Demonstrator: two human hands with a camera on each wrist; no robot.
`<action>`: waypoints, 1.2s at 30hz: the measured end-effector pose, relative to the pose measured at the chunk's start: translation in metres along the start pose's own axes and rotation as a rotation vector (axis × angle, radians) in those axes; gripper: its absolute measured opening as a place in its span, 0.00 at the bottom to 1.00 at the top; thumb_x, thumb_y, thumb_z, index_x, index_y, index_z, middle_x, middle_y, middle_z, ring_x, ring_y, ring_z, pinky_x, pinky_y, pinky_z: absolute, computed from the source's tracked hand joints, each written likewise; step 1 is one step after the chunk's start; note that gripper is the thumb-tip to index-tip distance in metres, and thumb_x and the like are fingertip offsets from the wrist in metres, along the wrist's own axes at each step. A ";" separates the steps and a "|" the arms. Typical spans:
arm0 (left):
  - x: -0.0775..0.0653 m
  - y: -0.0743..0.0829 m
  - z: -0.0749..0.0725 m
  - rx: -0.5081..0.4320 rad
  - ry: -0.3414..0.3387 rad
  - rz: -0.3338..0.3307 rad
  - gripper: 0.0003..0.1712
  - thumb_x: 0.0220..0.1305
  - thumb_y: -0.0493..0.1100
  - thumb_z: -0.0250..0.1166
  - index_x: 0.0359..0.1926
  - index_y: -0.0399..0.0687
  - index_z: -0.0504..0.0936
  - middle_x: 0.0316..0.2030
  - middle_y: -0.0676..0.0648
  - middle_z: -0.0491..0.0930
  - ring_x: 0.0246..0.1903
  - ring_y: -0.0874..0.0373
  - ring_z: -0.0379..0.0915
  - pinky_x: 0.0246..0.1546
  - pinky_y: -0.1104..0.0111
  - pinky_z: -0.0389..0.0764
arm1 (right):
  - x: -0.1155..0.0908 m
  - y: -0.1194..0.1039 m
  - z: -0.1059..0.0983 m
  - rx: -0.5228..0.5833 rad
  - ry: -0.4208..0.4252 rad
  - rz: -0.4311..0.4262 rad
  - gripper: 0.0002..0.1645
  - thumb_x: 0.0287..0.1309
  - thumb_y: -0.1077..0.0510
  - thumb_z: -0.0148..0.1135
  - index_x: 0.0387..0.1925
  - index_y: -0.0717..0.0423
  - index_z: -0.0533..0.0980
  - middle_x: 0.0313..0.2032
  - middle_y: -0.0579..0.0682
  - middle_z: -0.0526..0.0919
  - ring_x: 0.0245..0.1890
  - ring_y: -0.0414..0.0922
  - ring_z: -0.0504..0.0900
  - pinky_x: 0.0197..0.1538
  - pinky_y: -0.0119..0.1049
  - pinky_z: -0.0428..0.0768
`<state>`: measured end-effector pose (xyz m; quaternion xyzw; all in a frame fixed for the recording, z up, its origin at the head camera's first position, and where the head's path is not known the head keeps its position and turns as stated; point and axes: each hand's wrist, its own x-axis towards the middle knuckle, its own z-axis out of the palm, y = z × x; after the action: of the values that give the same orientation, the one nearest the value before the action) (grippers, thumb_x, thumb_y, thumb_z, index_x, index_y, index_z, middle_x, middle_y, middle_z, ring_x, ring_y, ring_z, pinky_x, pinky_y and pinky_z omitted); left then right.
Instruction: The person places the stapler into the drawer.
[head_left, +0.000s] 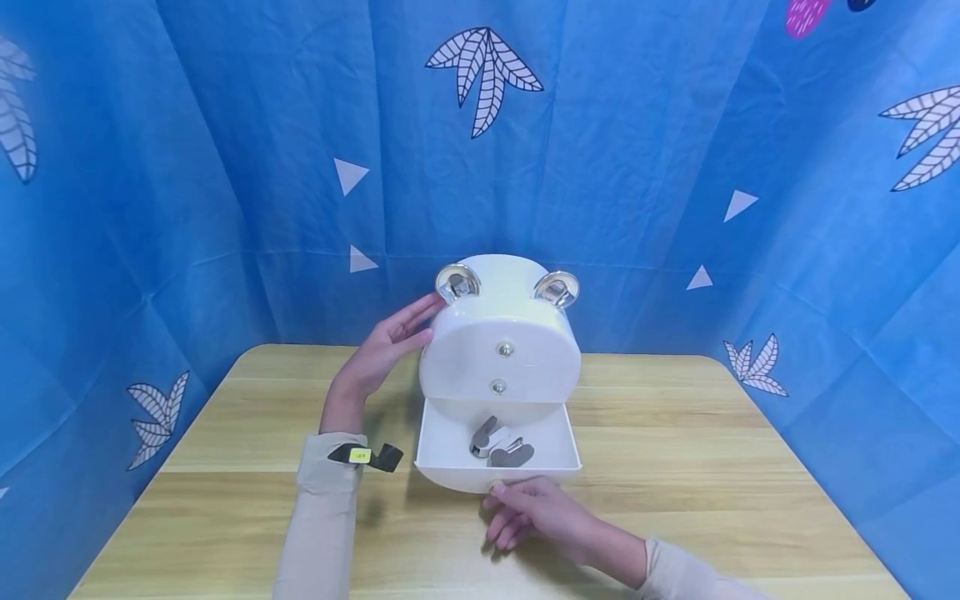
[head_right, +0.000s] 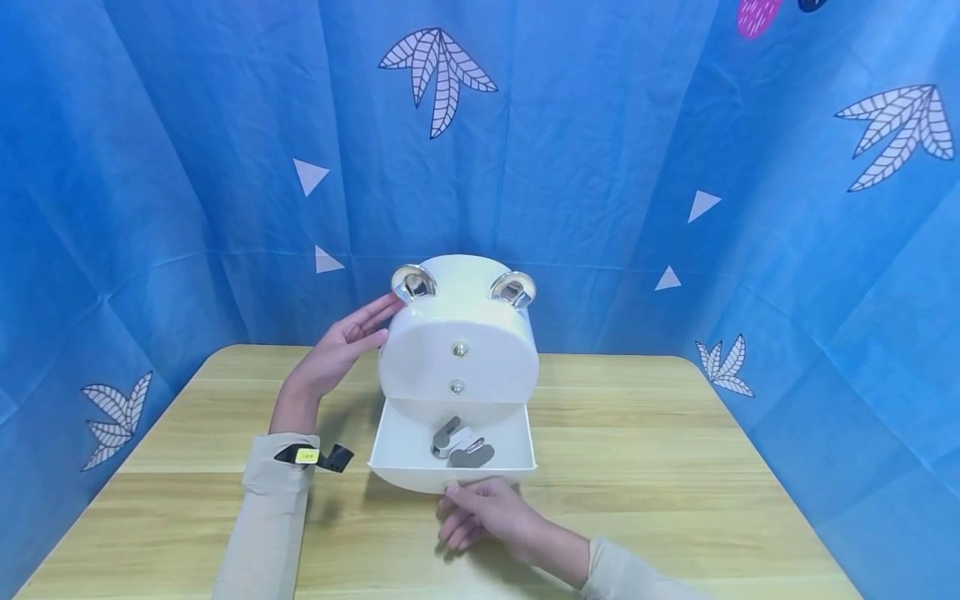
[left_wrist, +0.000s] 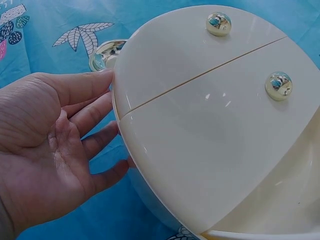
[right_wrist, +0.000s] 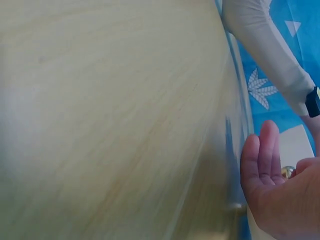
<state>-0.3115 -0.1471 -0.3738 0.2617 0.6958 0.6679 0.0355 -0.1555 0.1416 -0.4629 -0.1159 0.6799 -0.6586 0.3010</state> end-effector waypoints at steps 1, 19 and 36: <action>0.000 0.000 0.000 0.000 -0.001 0.000 0.35 0.75 0.43 0.60 0.79 0.56 0.60 0.76 0.52 0.64 0.79 0.56 0.53 0.79 0.50 0.55 | 0.000 0.000 0.001 0.003 0.006 -0.004 0.28 0.76 0.49 0.52 0.53 0.75 0.76 0.34 0.57 0.90 0.28 0.40 0.87 0.39 0.35 0.88; 0.001 -0.002 -0.001 0.012 0.006 -0.003 0.36 0.75 0.45 0.61 0.79 0.55 0.61 0.76 0.52 0.65 0.78 0.57 0.54 0.79 0.50 0.55 | 0.021 -0.008 -0.012 -0.009 0.059 -0.048 0.27 0.76 0.52 0.53 0.51 0.78 0.75 0.31 0.52 0.89 0.28 0.39 0.86 0.39 0.34 0.87; -0.001 0.000 -0.001 -0.004 -0.002 0.001 0.36 0.74 0.44 0.61 0.79 0.55 0.60 0.76 0.52 0.66 0.79 0.58 0.53 0.79 0.51 0.55 | 0.052 -0.016 -0.021 -0.001 0.126 -0.023 0.25 0.76 0.52 0.52 0.51 0.76 0.76 0.29 0.49 0.88 0.27 0.38 0.85 0.39 0.33 0.87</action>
<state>-0.3111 -0.1482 -0.3737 0.2627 0.6941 0.6693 0.0362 -0.2124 0.1288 -0.4618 -0.0824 0.6965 -0.6675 0.2501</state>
